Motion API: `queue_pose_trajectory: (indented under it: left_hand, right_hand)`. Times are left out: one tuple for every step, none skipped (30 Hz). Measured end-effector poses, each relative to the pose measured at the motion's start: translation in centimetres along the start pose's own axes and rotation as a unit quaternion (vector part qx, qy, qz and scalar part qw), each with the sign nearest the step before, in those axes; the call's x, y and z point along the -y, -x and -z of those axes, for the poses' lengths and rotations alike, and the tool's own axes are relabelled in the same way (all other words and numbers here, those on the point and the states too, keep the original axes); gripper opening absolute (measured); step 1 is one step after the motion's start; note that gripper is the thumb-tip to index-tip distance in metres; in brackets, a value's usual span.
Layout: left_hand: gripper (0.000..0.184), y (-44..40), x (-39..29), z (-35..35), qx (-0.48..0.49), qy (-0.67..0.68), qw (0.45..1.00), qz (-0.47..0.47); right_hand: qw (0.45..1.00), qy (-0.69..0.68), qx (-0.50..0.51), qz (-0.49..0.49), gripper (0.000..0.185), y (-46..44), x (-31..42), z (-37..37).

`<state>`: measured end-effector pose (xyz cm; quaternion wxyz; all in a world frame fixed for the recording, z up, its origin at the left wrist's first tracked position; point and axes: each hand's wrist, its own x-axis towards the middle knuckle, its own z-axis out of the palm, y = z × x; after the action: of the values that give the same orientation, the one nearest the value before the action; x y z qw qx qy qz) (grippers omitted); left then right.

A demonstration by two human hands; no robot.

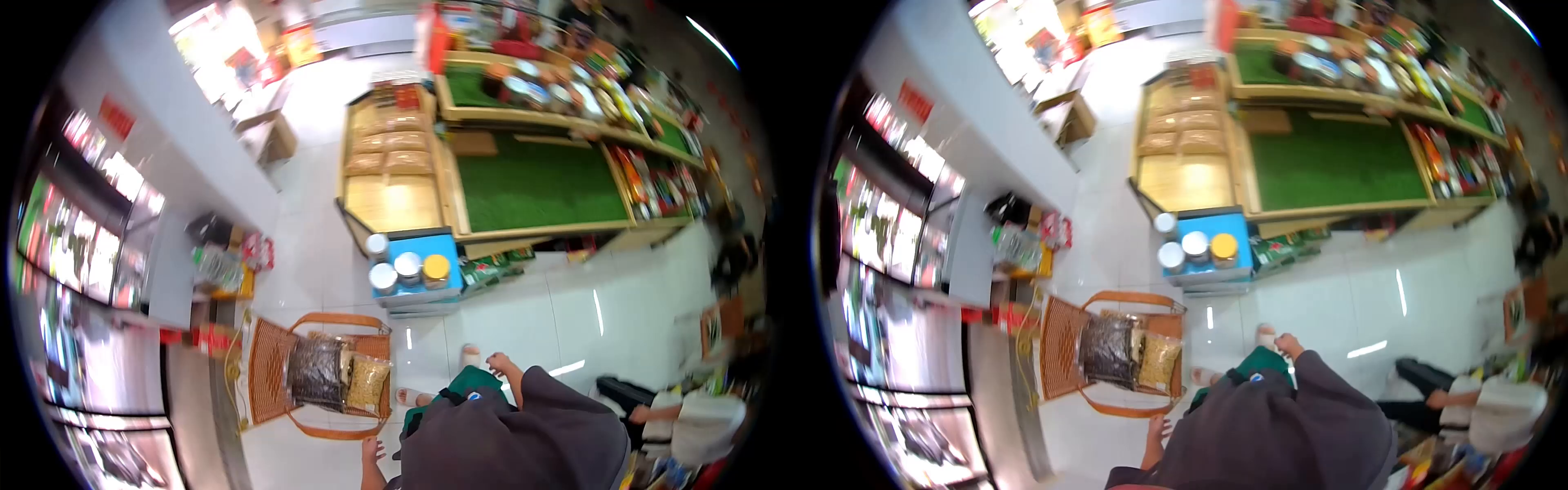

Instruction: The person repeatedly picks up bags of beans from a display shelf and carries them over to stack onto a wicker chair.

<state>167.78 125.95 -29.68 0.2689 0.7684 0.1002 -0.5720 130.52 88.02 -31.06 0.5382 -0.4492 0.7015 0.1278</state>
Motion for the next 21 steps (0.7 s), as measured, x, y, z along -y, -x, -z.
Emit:
queue_pose_trajectory:
  left_hand:
    - [0.037, 0.0, -2.5, -0.4, 0.009, -0.028, 0.999, -0.012]
    - [0.037, -0.3, -5.2, -1.0, 0.0, -0.048, 0.999, -0.003]
    - [0.037, -1.5, -7.2, -1.7, 0.024, -0.074, 0.997, -0.027]
    - [0.038, -1.7, -9.9, -2.7, 0.02, -0.113, 0.993, -0.03]
    - [0.039, -1.8, -12.6, -4.4, 0.013, -0.151, 0.988, -0.035]
    - [0.037, -1.2, -15.5, -6.4, 0.003, -0.186, 0.981, -0.057]
    - [0.036, -1.1, -18.2, -8.7, -0.006, -0.218, 0.972, -0.082]
    - [0.034, -0.9, -20.9, -11.2, -0.006, -0.253, 0.962, -0.099]
    - [0.033, -1.5, -23.1, -14.5, 0.028, -0.25, 0.959, -0.133]
    - [0.032, -2.0, -25.3, -17.1, 0.058, -0.251, 0.952, -0.163]
    - [0.032, -0.5, -27.3, -21.0, 0.07, -0.236, 0.951, -0.187]
    - [0.032, 0.4, -28.9, -25.9, 0.091, -0.221, 0.948, -0.21]
    - [0.034, 1.5, -30.5, -30.1, 0.127, -0.256, 0.931, -0.227]
    - [0.033, 1.8, -31.7, -34.6, 0.149, -0.299, 0.909, -0.249]
    - [0.034, 2.8, -32.7, -38.7, 0.184, -0.357, 0.874, -0.275]
    - [0.035, 3.9, -33.5, -43.1, 0.219, -0.409, 0.834, -0.299]
    - [0.035, 5.4, -33.9, -47.2, 0.231, -0.423, 0.822, -0.302]
    - [0.036, 7.1, -34.3, -50.8, 0.283, -0.464, 0.768, -0.338]
    - [0.037, 8.1, -34.5, -54.0, 0.331, -0.498, 0.71, -0.371]
    - [0.037, 9.1, -34.5, -57.0, 0.337, -0.507, 0.701, -0.372]
    - [0.038, 9.7, -34.6, -59.7, 0.365, -0.507, 0.687, -0.371]
  right_hand:
    - [0.998, -0.057, -0.008, 0.012, 0.039, 0.8, -0.8, 0.5]
    - [0.995, -0.102, -0.011, 0.022, 0.039, 2.0, -1.5, 1.0]
    - [0.989, -0.142, -0.016, 0.033, 0.039, 2.8, -2.1, 1.7]
    - [0.986, -0.16, -0.01, 0.036, 0.039, 3.1, -2.7, 2.1]
    - [0.983, -0.178, -0.003, 0.04, 0.039, 3.4, -3.5, 2.7]
    - [0.981, -0.185, 0.017, 0.052, 0.04, 3.2, -4.6, 3.5]
    - [0.976, -0.21, 0.007, 0.05, 0.04, 2.5, -6.0, 4.4]
    - [0.974, -0.219, -0.004, 0.065, 0.039, 1.8, -7.6, 5.0]
    - [0.971, -0.226, -0.012, 0.078, 0.038, 1.2, -9.2, 5.6]
    - [0.965, -0.25, -0.022, 0.076, 0.036, 0.3, -11.3, 6.5]
    - [0.953, -0.295, -0.055, 0.043, 0.034, 0.3, -12.7, 8.1]
    - [0.937, -0.337, -0.094, 0.007, 0.032, 0.1, -14.4, 9.5]
    - [0.919, -0.369, -0.135, 0.004, 0.03, -0.1, -16.3, 10.9]
    - [0.87, -0.463, -0.17, -0.024, 0.03, -0.2, -18.3, 12.1]
    - [0.825, -0.529, -0.196, -0.043, 0.032, 1.0, -19.8, 13.6]
    - [0.791, -0.568, -0.219, -0.06, 0.033, 2.3, -21.2, 15.2]
    - [0.756, -0.605, -0.239, -0.076, 0.034, 3.4, -22.9, 16.4]
    - [0.743, -0.615, -0.249, -0.082, 0.034, 4.5, -24.5, 17.2]
    - [0.727, -0.623, -0.275, -0.088, 0.034, 5.4, -26.3, 17.8]
    - [0.711, -0.63, -0.297, -0.094, 0.034, 6.1, -27.8, 18.5]
    - [0.703, -0.637, -0.302, -0.097, 0.034, 6.7, -29.0, 18.7]
